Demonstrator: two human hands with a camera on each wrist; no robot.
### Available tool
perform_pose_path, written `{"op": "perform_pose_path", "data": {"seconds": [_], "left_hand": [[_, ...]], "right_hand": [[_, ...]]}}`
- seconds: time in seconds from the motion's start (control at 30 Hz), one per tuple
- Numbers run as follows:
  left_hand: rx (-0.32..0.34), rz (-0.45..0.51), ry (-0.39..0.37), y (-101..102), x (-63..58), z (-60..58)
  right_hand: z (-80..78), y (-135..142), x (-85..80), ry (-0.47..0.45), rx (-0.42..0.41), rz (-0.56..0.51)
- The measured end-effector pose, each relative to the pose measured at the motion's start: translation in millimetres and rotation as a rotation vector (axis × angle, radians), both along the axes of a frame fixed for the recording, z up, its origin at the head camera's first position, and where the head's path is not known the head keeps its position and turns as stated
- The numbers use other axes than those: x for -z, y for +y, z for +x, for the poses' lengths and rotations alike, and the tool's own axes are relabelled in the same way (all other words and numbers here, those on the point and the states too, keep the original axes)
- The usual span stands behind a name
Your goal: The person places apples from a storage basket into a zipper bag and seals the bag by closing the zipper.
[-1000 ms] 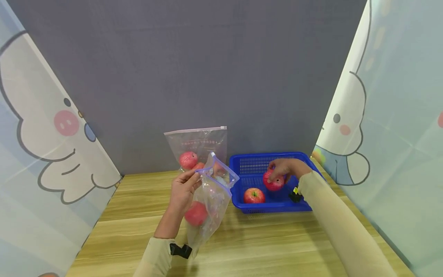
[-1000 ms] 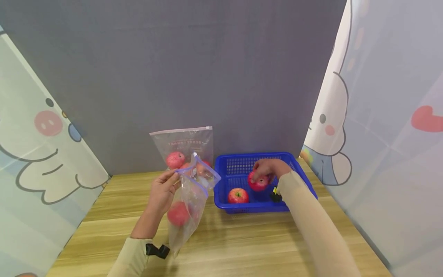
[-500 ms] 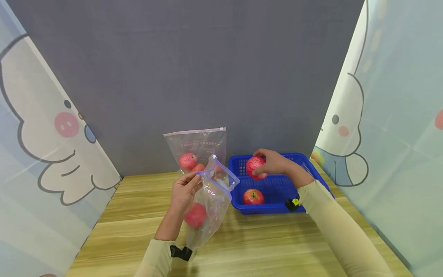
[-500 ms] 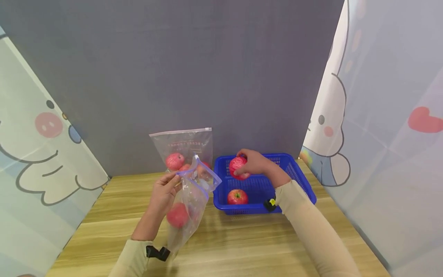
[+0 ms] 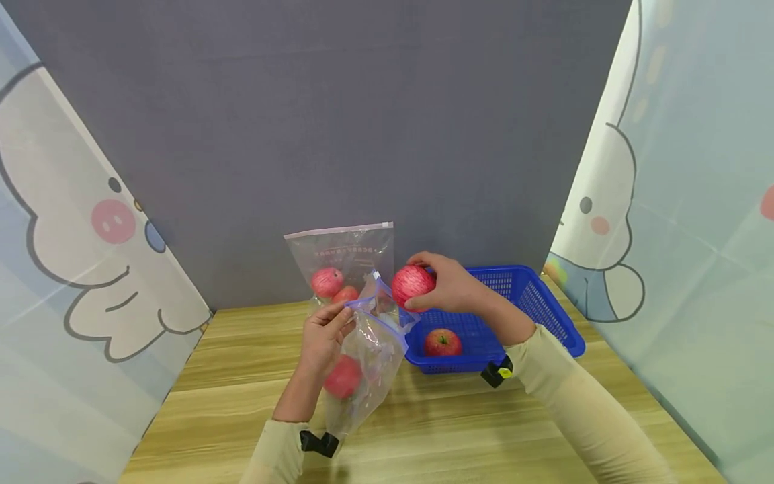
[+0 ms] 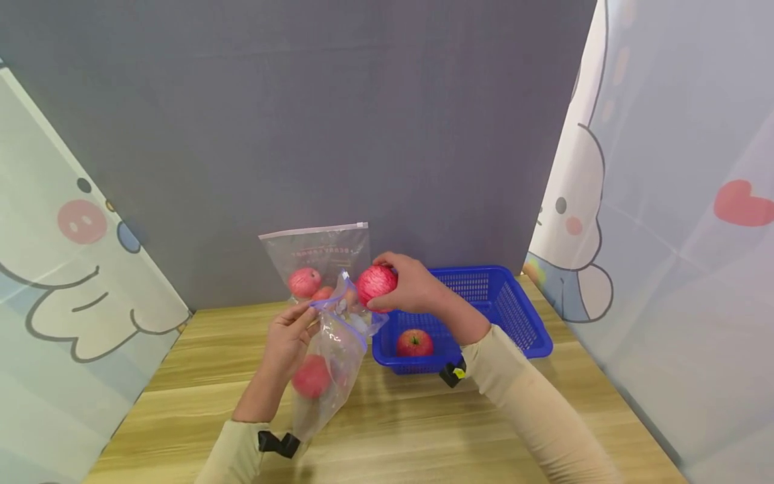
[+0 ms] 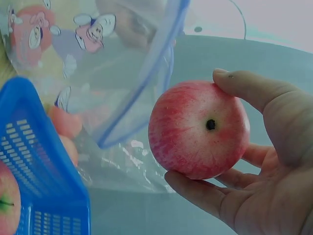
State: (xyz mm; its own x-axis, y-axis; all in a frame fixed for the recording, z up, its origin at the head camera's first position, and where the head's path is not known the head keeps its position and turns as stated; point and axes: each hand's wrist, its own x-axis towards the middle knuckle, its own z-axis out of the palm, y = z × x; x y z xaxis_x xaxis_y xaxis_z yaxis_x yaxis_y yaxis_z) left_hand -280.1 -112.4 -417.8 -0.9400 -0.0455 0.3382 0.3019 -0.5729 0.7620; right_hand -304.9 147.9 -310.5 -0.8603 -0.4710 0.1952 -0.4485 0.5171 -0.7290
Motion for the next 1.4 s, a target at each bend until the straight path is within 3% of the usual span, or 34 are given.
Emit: {"op": "perform_pose_path", "data": {"seconds": [0.5,0.73,0.93,1.4], "left_hand": [[-0.011,0.002,-0.058,0.2,-1.8,2.3],[-0.026,-0.002,-0.033,-1.2,-2.9,0.7],[0.003,-0.006,-0.011,-0.6,-0.5,0.3],[-0.028,-0.031,-0.057,-0.2,-4.9,0.3]], "right_hand": [[7.3,-21.6,14.5,0.005,0.000,0.054],[9.1,-25.6,19.1,-0.015,0.005,0.067],[10.3,-25.9,24.9,-0.030,-0.001,0.070],[6.9,-29.9,30.3,-0.053,-0.019,0.060]]}}
